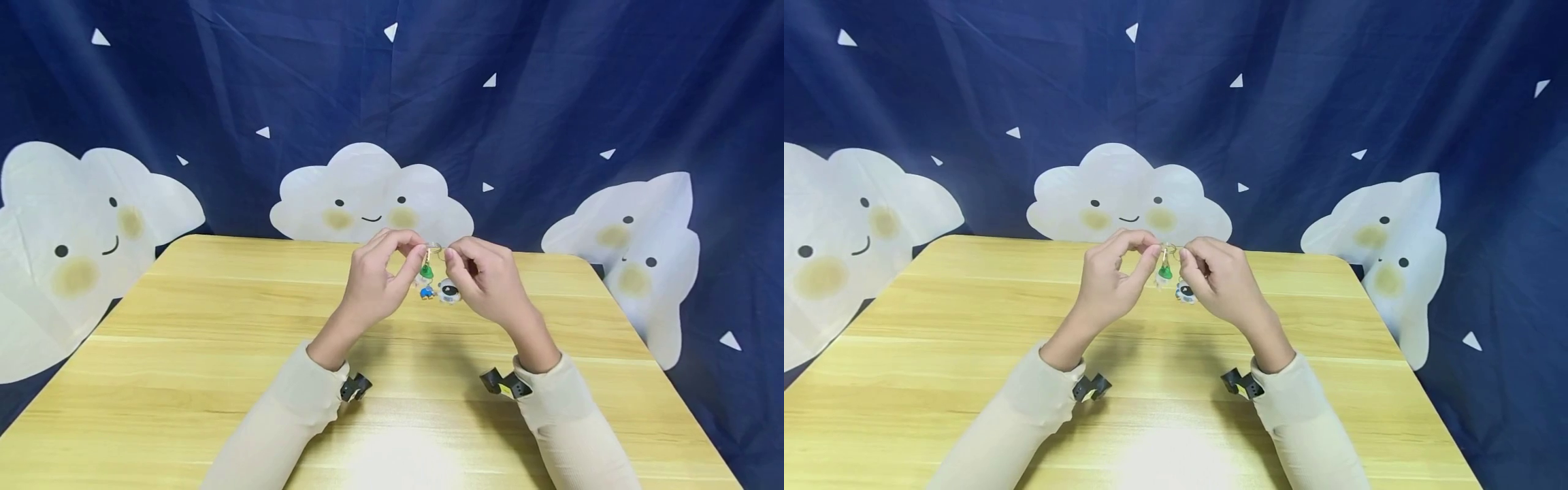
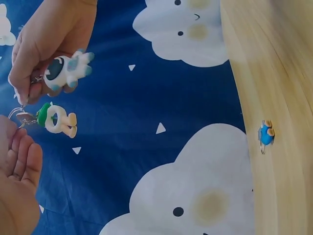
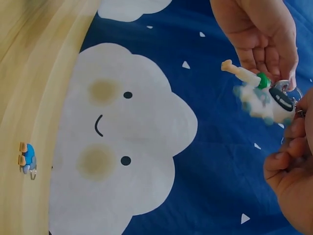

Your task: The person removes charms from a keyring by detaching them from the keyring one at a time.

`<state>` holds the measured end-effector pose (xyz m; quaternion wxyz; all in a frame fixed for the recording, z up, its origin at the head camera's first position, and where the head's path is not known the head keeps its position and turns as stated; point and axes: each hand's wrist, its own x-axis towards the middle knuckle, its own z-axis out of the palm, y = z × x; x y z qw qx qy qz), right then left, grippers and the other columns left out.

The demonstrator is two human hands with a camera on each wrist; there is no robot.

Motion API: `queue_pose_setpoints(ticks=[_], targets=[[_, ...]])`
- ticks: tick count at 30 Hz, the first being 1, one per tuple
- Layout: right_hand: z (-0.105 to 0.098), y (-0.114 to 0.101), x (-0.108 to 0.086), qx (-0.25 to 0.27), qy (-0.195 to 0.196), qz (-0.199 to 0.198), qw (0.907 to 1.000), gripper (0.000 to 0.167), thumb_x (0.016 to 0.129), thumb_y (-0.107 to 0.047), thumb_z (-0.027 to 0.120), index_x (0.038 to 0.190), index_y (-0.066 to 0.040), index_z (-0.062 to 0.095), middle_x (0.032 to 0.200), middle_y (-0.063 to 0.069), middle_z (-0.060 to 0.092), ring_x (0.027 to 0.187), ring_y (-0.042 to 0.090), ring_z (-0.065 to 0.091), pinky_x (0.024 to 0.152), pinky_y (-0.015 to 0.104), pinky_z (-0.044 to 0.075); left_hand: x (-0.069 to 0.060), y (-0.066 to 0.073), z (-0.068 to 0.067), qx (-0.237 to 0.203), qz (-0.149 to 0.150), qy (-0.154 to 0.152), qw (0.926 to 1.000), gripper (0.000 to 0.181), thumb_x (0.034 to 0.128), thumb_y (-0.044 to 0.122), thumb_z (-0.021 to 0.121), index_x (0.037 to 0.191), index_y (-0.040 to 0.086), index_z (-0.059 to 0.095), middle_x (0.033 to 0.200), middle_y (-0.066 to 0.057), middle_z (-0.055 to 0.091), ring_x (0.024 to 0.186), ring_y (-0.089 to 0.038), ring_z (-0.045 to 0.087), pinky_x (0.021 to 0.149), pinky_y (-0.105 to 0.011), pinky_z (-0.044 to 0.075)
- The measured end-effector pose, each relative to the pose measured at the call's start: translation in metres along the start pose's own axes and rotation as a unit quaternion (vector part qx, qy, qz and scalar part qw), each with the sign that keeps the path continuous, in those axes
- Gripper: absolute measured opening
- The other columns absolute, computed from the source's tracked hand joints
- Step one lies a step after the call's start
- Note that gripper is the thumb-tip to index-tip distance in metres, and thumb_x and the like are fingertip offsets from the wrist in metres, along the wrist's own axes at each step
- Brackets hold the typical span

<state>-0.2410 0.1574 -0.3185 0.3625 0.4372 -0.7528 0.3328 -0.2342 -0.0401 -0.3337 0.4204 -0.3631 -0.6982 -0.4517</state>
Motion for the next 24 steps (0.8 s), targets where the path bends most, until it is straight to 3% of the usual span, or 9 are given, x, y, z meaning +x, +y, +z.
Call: queue_pose_setpoints(ticks=[7, 12, 16, 20, 24], targets=[[0.0012, -0.0004, -0.0001, 0.003, 0.009, 0.004, 0.9999, 0.021, 0.097, -0.008, 0.053, 0.077, -0.006, 0.061, 0.063, -0.001, 0.049, 0.055, 0.008, 0.040, 0.049, 0.021, 0.030, -0.0020, 0.0002, 0.0015, -0.027, -0.030, -0.007, 0.9992, 0.006, 0.0956, 0.004, 0.067, 0.098, -0.001, 0.069, 0.090, -0.009, 0.069, 0.081, -0.018, 0.063, 0.075, -0.030, 0.053], [-0.0008, -0.0008, 0.0008, -0.002, 0.002, 0.002, 1.0000, 0.020, 0.096, -0.007, 0.054, 0.077, -0.006, 0.060, 0.063, -0.002, 0.047, 0.054, 0.007, 0.039, 0.049, 0.021, 0.029, -0.0033, 0.0004, 0.0027, 0.011, -0.031, -0.025, 0.9991, 0.007, 0.0950, 0.005, 0.067, 0.099, 0.000, 0.069, 0.093, -0.009, 0.069, 0.084, -0.019, 0.061, 0.077, -0.030, 0.052], [-0.0002, 0.0003, 0.0007, -0.026, -0.027, -0.009, 0.9993, 0.019, 0.095, -0.005, 0.055, 0.077, -0.006, 0.059, 0.064, -0.002, 0.045, 0.056, 0.008, 0.038, 0.050, 0.023, 0.030, -0.0029, 0.0012, 0.0004, 0.083, 0.018, -0.034, 0.9958, 0.006, 0.0953, 0.003, 0.067, 0.099, 0.000, 0.070, 0.096, -0.011, 0.071, 0.089, -0.024, 0.062, 0.080, -0.030, 0.054], [0.0020, 0.0019, -0.0004, -0.046, -0.044, -0.016, 0.9978, 0.020, 0.096, -0.007, 0.054, 0.076, -0.006, 0.058, 0.063, -0.001, 0.043, 0.056, 0.008, 0.037, 0.050, 0.024, 0.030, -0.0028, 0.0005, -0.0030, 0.163, 0.080, -0.045, 0.9823, 0.006, 0.0964, 0.002, 0.065, 0.098, 0.000, 0.071, 0.095, -0.010, 0.072, 0.089, -0.026, 0.063, 0.080, -0.029, 0.055], [0.0034, 0.0015, -0.0011, -0.044, -0.044, -0.014, 0.9980, 0.021, 0.096, -0.007, 0.053, 0.075, -0.007, 0.057, 0.062, -0.001, 0.043, 0.056, 0.009, 0.037, 0.050, 0.024, 0.030, -0.0027, -0.0002, -0.0040, 0.200, 0.106, -0.048, 0.9730, 0.007, 0.0964, 0.004, 0.066, 0.097, 0.001, 0.073, 0.092, -0.009, 0.074, 0.085, -0.025, 0.064, 0.079, -0.029, 0.055]])
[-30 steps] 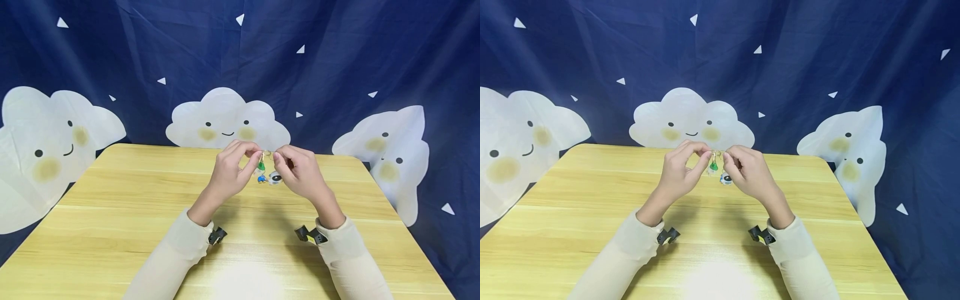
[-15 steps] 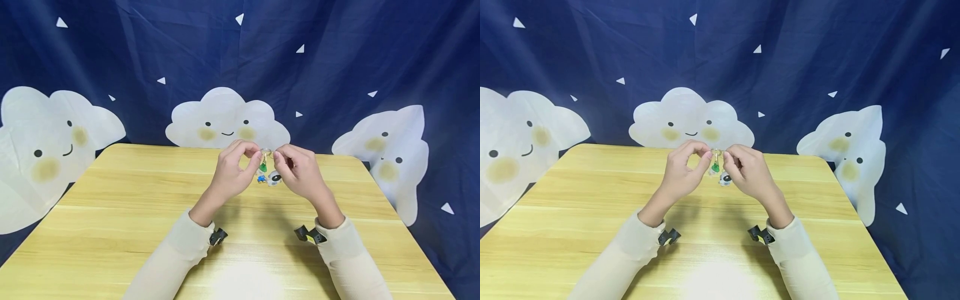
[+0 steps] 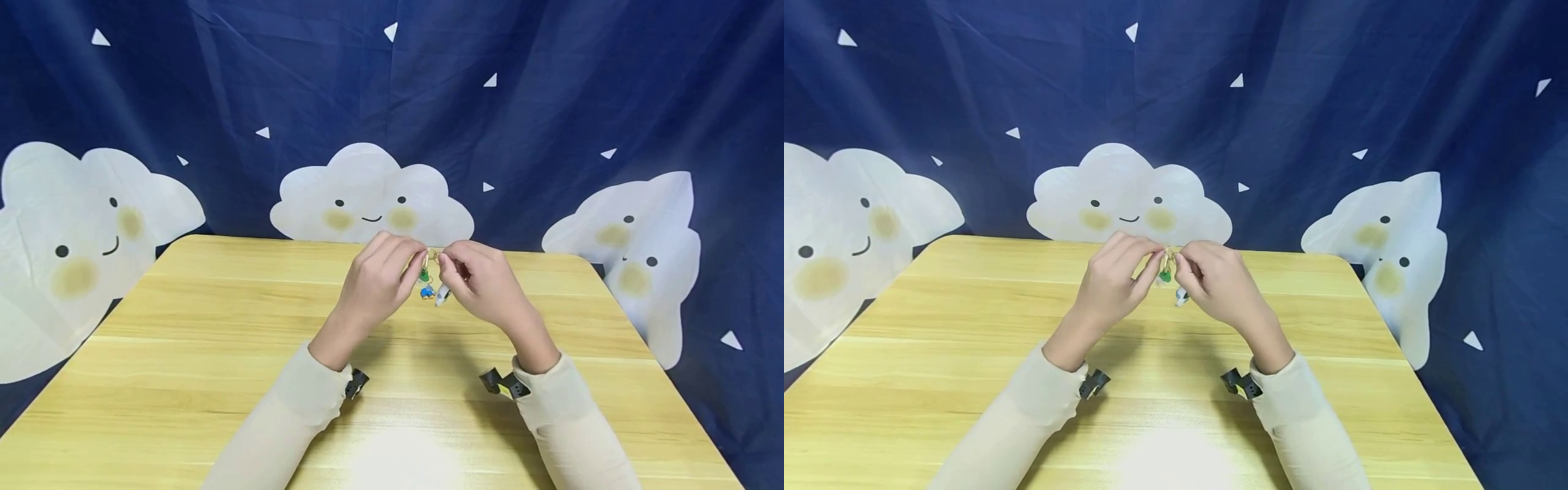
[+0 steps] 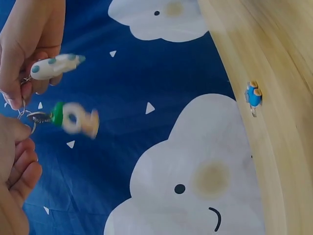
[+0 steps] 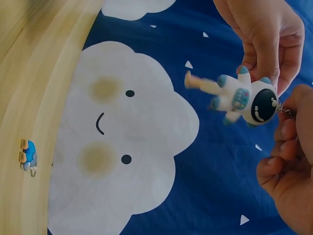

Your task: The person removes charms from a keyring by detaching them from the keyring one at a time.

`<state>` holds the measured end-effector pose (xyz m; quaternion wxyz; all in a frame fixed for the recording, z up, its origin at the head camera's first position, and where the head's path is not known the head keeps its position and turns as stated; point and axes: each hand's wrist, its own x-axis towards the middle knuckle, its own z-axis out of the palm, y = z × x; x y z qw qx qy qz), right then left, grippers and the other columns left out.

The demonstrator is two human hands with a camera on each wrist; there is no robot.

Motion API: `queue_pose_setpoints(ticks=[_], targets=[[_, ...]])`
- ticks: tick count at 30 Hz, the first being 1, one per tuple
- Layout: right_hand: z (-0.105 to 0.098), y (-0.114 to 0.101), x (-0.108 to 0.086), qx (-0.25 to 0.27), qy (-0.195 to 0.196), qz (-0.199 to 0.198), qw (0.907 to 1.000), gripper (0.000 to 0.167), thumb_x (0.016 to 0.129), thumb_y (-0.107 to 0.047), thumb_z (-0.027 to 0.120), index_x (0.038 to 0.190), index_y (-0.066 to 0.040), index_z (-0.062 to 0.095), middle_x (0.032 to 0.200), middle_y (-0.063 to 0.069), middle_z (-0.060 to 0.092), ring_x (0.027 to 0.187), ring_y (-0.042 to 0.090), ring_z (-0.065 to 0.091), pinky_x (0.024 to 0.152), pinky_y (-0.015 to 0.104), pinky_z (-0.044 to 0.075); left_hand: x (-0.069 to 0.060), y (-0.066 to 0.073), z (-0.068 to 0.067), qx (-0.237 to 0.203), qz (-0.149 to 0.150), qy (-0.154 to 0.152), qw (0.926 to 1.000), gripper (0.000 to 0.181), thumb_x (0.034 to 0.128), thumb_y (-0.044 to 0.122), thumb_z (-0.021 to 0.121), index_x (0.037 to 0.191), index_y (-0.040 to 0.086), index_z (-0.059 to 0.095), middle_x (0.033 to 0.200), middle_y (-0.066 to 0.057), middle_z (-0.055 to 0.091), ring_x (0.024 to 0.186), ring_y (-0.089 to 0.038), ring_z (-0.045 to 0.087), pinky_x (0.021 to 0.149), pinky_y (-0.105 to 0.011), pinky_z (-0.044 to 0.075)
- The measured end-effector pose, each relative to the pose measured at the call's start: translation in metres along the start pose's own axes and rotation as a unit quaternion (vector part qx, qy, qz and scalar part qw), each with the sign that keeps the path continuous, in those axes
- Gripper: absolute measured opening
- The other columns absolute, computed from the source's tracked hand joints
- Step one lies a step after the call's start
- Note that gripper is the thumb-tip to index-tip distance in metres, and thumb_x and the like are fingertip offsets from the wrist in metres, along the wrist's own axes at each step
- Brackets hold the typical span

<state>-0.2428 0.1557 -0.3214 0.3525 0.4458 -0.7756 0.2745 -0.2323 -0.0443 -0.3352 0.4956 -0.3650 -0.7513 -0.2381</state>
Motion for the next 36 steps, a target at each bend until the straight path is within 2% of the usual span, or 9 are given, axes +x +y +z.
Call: queue_pose_setpoints(ticks=[6, 16, 27, 36], targets=[[0.0014, -0.0013, -0.0002, -0.001, -0.003, -0.004, 1.0000, 0.021, 0.095, -0.007, 0.054, 0.073, -0.009, 0.055, 0.063, -0.002, 0.042, 0.056, 0.009, 0.038, 0.050, 0.025, 0.031, -0.0004, -0.0004, 0.0000, 0.015, 0.010, 0.005, 0.9998, 0.008, 0.0947, 0.003, 0.065, 0.094, 0.000, 0.073, 0.089, -0.009, 0.073, 0.081, -0.024, 0.063, 0.074, -0.029, 0.055], [0.0027, -0.0019, -0.0004, -0.005, -0.006, -0.004, 1.0000, 0.023, 0.095, -0.008, 0.054, 0.073, -0.009, 0.055, 0.063, -0.003, 0.042, 0.056, 0.008, 0.038, 0.050, 0.025, 0.032, -0.0015, 0.0003, 0.0010, -0.018, -0.021, -0.001, 0.9996, 0.008, 0.0967, 0.004, 0.065, 0.096, 0.000, 0.072, 0.091, -0.010, 0.073, 0.084, -0.024, 0.064, 0.076, -0.029, 0.055], [0.0032, -0.0053, 0.0013, 0.010, 0.003, -0.004, 0.9999, 0.021, 0.095, -0.006, 0.055, 0.074, -0.008, 0.057, 0.063, -0.002, 0.043, 0.056, 0.008, 0.039, 0.050, 0.024, 0.031, 0.0002, 0.0016, -0.0007, -0.066, -0.067, 0.029, 0.9951, 0.007, 0.0959, 0.005, 0.067, 0.095, 0.000, 0.072, 0.090, -0.010, 0.074, 0.083, -0.024, 0.066, 0.074, -0.029, 0.057], [0.0032, -0.0097, 0.0016, 0.033, -0.023, 0.020, 0.9990, 0.019, 0.095, -0.007, 0.059, 0.076, -0.010, 0.059, 0.063, -0.004, 0.045, 0.056, 0.007, 0.040, 0.049, 0.022, 0.033, 0.0023, 0.0028, -0.0001, -0.096, -0.092, 0.058, 0.9894, 0.005, 0.0937, 0.002, 0.069, 0.093, -0.001, 0.072, 0.086, -0.011, 0.074, 0.078, -0.022, 0.066, 0.071, -0.029, 0.056]])
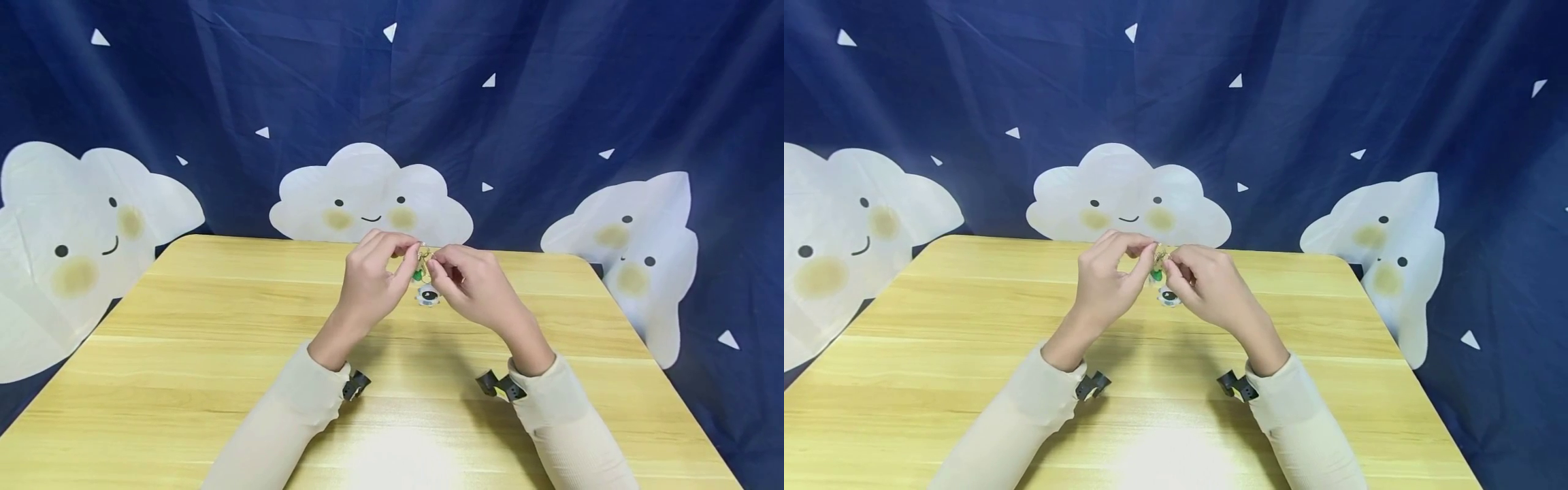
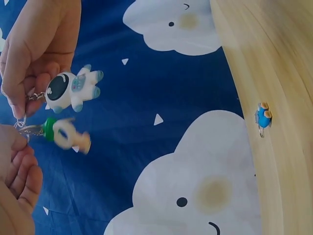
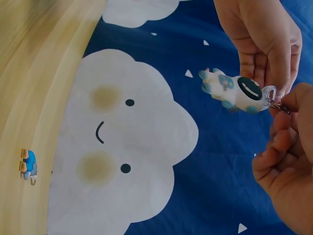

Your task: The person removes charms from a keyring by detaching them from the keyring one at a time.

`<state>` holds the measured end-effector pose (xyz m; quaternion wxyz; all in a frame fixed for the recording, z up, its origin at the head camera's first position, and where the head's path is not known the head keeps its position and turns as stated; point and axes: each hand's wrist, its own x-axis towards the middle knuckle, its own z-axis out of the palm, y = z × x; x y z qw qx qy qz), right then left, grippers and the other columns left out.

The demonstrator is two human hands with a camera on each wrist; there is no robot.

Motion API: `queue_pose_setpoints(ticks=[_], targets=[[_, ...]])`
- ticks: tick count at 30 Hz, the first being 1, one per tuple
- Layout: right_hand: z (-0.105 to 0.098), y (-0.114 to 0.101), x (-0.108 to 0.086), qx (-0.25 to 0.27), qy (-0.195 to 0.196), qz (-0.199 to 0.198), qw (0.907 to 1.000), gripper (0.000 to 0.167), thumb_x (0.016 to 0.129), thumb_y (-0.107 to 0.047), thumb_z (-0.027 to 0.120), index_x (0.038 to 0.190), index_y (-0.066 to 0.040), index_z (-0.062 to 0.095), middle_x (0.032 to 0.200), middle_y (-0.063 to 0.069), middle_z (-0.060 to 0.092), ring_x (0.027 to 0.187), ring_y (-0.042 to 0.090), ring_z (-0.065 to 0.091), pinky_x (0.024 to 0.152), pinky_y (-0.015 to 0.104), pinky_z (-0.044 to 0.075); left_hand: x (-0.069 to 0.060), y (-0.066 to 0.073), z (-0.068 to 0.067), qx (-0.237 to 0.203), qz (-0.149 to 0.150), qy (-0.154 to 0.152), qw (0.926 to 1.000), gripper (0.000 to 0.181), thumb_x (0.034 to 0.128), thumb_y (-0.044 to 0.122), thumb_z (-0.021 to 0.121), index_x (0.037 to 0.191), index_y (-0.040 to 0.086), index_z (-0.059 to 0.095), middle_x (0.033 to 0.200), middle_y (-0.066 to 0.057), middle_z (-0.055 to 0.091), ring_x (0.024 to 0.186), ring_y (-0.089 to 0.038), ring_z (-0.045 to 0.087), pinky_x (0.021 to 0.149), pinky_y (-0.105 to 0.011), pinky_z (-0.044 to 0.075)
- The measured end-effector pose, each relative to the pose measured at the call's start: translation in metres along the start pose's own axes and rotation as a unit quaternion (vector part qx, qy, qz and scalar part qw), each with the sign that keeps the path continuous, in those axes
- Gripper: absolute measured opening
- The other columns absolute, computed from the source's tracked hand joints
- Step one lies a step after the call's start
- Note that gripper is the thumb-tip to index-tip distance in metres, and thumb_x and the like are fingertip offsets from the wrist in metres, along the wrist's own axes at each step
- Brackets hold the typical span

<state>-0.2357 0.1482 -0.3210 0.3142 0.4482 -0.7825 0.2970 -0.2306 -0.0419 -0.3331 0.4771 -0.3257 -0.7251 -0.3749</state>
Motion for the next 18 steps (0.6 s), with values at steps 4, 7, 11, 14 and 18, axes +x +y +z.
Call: queue_pose_setpoints(ticks=[4, 7, 11, 14, 18], targets=[[-0.0006, -0.0006, -0.0001, 0.004, -0.010, 0.005, 0.9999, 0.020, 0.095, -0.005, 0.060, 0.076, -0.010, 0.059, 0.064, -0.005, 0.045, 0.055, 0.007, 0.042, 0.048, 0.023, 0.035, -0.0003, -0.0012, 0.0006, -0.010, -0.010, -0.005, 0.9999, 0.005, 0.0942, 0.002, 0.068, 0.094, -0.001, 0.072, 0.084, -0.009, 0.073, 0.075, -0.022, 0.065, 0.068, -0.031, 0.055], [-0.0016, -0.0007, -0.0001, 0.005, -0.012, 0.012, 0.9998, 0.021, 0.096, -0.005, 0.059, 0.076, -0.010, 0.059, 0.065, -0.004, 0.046, 0.056, 0.007, 0.042, 0.048, 0.023, 0.036, -0.0003, -0.0027, 0.0006, -0.018, -0.012, -0.015, 0.9996, 0.006, 0.0943, 0.001, 0.066, 0.094, 0.000, 0.072, 0.085, -0.008, 0.073, 0.076, -0.020, 0.064, 0.069, -0.030, 0.055], [-0.0035, -0.0011, 0.0003, -0.001, -0.013, 0.014, 0.9998, 0.019, 0.097, -0.005, 0.058, 0.078, -0.009, 0.060, 0.066, -0.003, 0.048, 0.057, 0.007, 0.042, 0.049, 0.024, 0.036, -0.0007, -0.0047, -0.0005, -0.010, -0.002, -0.035, 0.9994, 0.005, 0.0943, 0.003, 0.067, 0.094, 0.002, 0.072, 0.086, -0.008, 0.074, 0.077, -0.020, 0.064, 0.071, -0.027, 0.054], [-0.0056, -0.0017, 0.0002, -0.003, -0.014, 0.016, 0.9998, 0.018, 0.098, -0.004, 0.058, 0.081, -0.007, 0.062, 0.067, -0.003, 0.048, 0.057, 0.008, 0.042, 0.049, 0.024, 0.037, -0.0013, -0.0055, -0.0011, 0.003, 0.012, -0.049, 0.9987, 0.006, 0.0941, 0.006, 0.069, 0.094, 0.002, 0.073, 0.085, -0.008, 0.074, 0.078, -0.021, 0.064, 0.070, -0.027, 0.054], [-0.0079, -0.0016, 0.0001, -0.007, -0.015, 0.017, 0.9997, 0.017, 0.098, -0.004, 0.059, 0.082, -0.007, 0.063, 0.067, -0.003, 0.049, 0.057, 0.007, 0.042, 0.049, 0.024, 0.037, -0.0012, -0.0050, -0.0015, 0.014, 0.023, -0.059, 0.9979, 0.006, 0.0944, 0.007, 0.070, 0.094, 0.001, 0.073, 0.086, -0.008, 0.074, 0.078, -0.022, 0.063, 0.070, -0.028, 0.054]])
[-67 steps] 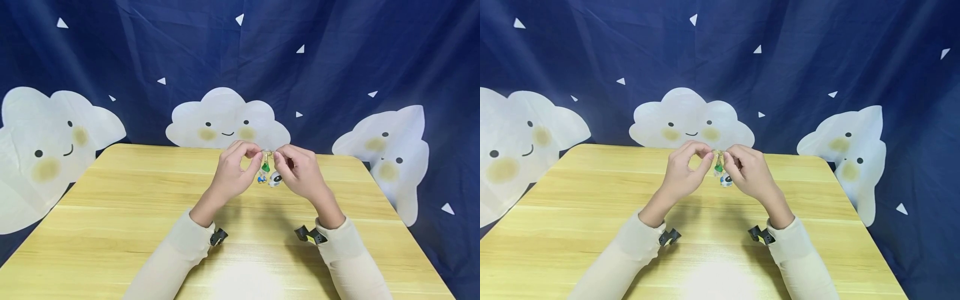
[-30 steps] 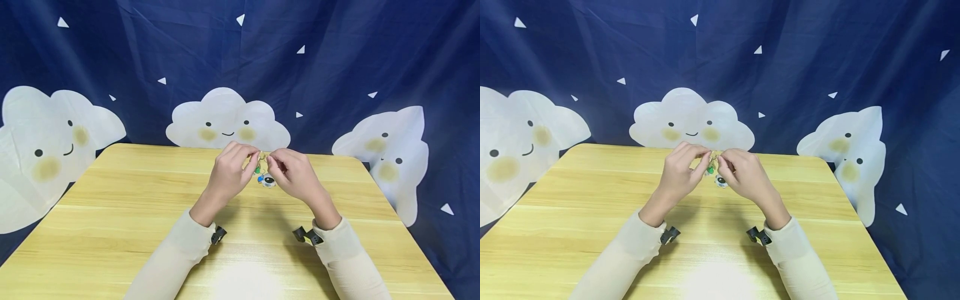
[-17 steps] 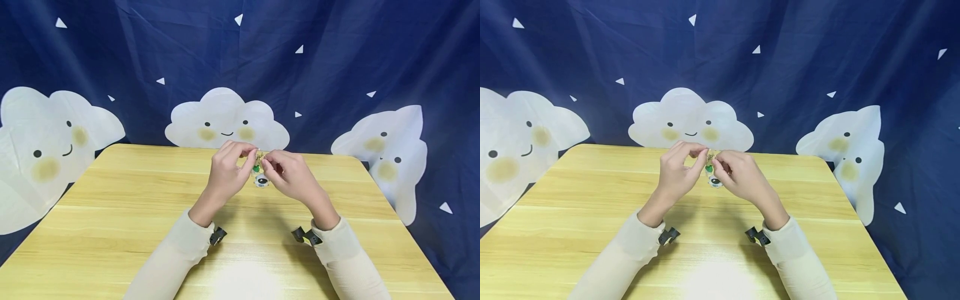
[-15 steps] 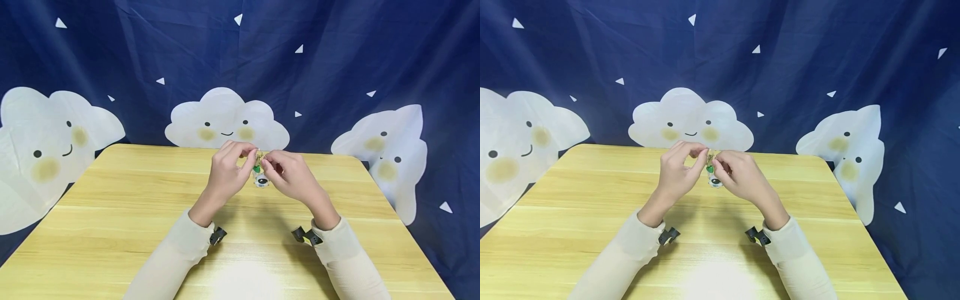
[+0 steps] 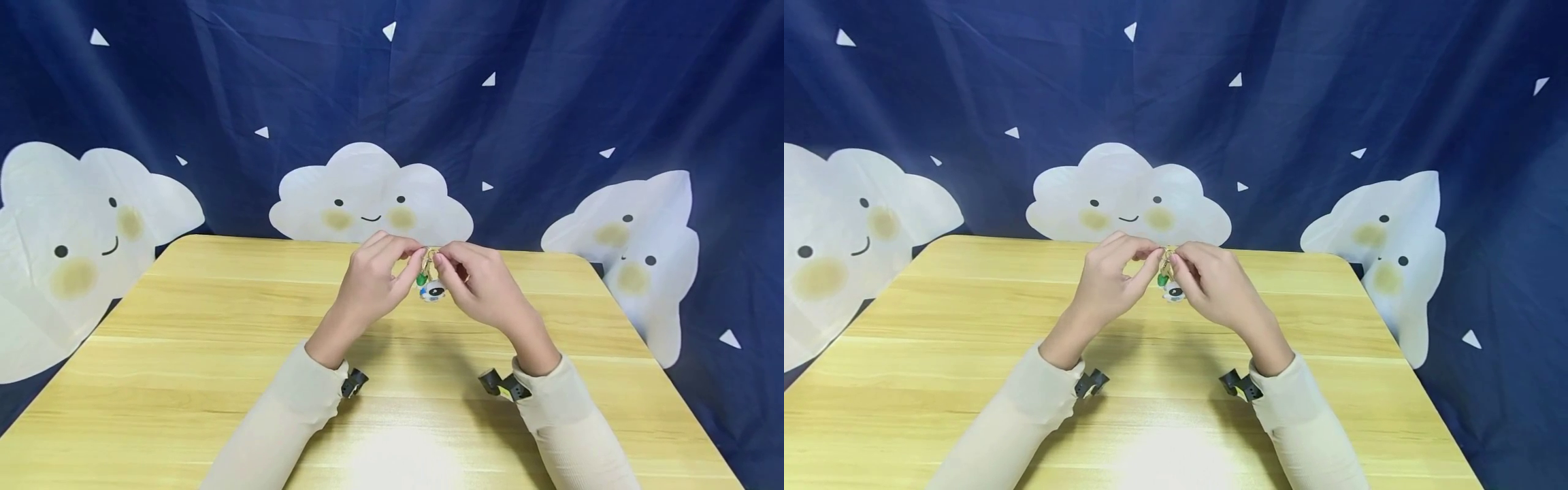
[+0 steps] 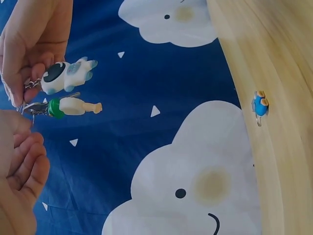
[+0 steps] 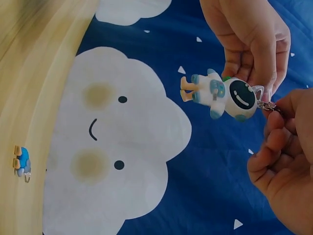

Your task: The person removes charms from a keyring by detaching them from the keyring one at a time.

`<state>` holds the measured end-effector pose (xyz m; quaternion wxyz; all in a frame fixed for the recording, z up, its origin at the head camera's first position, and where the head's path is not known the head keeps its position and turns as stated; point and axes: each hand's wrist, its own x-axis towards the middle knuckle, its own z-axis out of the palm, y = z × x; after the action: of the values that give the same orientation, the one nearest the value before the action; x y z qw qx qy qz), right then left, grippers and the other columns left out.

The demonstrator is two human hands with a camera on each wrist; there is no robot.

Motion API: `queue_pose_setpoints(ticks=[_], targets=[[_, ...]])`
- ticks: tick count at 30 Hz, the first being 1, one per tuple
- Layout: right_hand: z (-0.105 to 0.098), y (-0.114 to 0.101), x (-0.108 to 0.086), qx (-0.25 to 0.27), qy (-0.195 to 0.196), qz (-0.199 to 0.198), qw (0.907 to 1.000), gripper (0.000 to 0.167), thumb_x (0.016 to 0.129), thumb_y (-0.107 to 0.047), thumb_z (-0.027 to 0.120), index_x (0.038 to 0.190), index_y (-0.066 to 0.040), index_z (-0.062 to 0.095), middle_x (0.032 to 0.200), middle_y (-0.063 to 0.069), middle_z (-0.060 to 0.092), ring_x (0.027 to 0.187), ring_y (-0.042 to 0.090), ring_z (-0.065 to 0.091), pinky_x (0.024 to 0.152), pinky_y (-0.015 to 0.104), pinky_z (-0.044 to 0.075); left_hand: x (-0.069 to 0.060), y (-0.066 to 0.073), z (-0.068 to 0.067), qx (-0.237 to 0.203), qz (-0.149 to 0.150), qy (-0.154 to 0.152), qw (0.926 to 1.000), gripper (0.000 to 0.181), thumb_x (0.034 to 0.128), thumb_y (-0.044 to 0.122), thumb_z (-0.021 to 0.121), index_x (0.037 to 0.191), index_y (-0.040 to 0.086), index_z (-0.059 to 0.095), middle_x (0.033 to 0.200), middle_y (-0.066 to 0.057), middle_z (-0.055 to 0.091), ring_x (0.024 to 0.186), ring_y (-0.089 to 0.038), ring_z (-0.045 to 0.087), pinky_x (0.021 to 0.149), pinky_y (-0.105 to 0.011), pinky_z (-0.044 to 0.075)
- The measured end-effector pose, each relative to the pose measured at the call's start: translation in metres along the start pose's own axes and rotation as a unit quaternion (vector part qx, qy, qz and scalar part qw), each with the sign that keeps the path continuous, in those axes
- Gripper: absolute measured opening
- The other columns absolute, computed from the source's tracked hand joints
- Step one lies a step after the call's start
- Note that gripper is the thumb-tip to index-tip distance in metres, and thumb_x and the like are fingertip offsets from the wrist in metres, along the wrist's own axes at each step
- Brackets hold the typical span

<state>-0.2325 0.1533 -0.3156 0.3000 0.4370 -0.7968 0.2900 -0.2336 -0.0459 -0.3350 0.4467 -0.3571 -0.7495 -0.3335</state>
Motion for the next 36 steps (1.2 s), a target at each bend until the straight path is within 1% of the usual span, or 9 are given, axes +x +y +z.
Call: queue_pose_setpoints(ticks=[6, 15, 24, 31, 36], targets=[[0.0007, 0.0006, 0.0006, -0.003, 0.000, -0.005, 1.0000, 0.016, 0.098, -0.004, 0.060, 0.082, -0.007, 0.063, 0.067, -0.003, 0.049, 0.057, 0.008, 0.042, 0.049, 0.024, 0.037, 0.0000, 0.0007, -0.0008, 0.008, 0.005, 0.003, 0.9999, 0.005, 0.0938, 0.005, 0.070, 0.094, 0.001, 0.073, 0.087, -0.009, 0.075, 0.078, -0.022, 0.063, 0.067, -0.028, 0.054], [0.0027, 0.0006, 0.0007, -0.001, 0.002, -0.007, 1.0000, 0.019, 0.097, -0.005, 0.060, 0.079, -0.010, 0.059, 0.066, -0.003, 0.047, 0.058, 0.008, 0.043, 0.050, 0.024, 0.037, -0.0002, 0.0019, -0.0021, 0.012, 0.002, 0.008, 0.9999, 0.007, 0.0948, 0.005, 0.068, 0.094, 0.001, 0.073, 0.087, -0.009, 0.075, 0.077, -0.021, 0.062, 0.066, -0.027, 0.053], [0.0040, 0.0013, 0.0001, -0.001, 0.004, -0.009, 1.0000, 0.018, 0.097, -0.005, 0.059, 0.079, -0.009, 0.060, 0.066, -0.004, 0.047, 0.057, 0.008, 0.043, 0.049, 0.024, 0.037, 0.0005, 0.0021, -0.0029, 0.009, -0.001, 0.015, 0.9998, 0.007, 0.0948, 0.005, 0.068, 0.093, 0.001, 0.073, 0.086, -0.009, 0.075, 0.077, -0.021, 0.063, 0.067, -0.027, 0.055], [0.0052, 0.0017, -0.0003, 0.001, 0.003, -0.012, 0.9999, 0.019, 0.097, -0.007, 0.059, 0.078, -0.010, 0.060, 0.065, -0.005, 0.046, 0.057, 0.006, 0.042, 0.049, 0.022, 0.036, 0.0003, 0.0011, -0.0025, 0.009, -0.002, 0.024, 0.9997, 0.009, 0.0961, 0.007, 0.067, 0.093, 0.001, 0.073, 0.086, -0.009, 0.074, 0.077, -0.021, 0.063, 0.068, -0.028, 0.056], [0.0058, 0.0008, 0.0002, 0.001, -0.002, -0.012, 0.9999, 0.019, 0.097, -0.007, 0.059, 0.078, -0.011, 0.059, 0.065, -0.005, 0.045, 0.056, 0.006, 0.041, 0.049, 0.023, 0.035, 0.0006, 0.0012, -0.0029, 0.009, -0.003, 0.027, 0.9996, 0.009, 0.0962, 0.007, 0.067, 0.093, 0.001, 0.073, 0.086, -0.009, 0.074, 0.078, -0.021, 0.064, 0.069, -0.028, 0.056]])
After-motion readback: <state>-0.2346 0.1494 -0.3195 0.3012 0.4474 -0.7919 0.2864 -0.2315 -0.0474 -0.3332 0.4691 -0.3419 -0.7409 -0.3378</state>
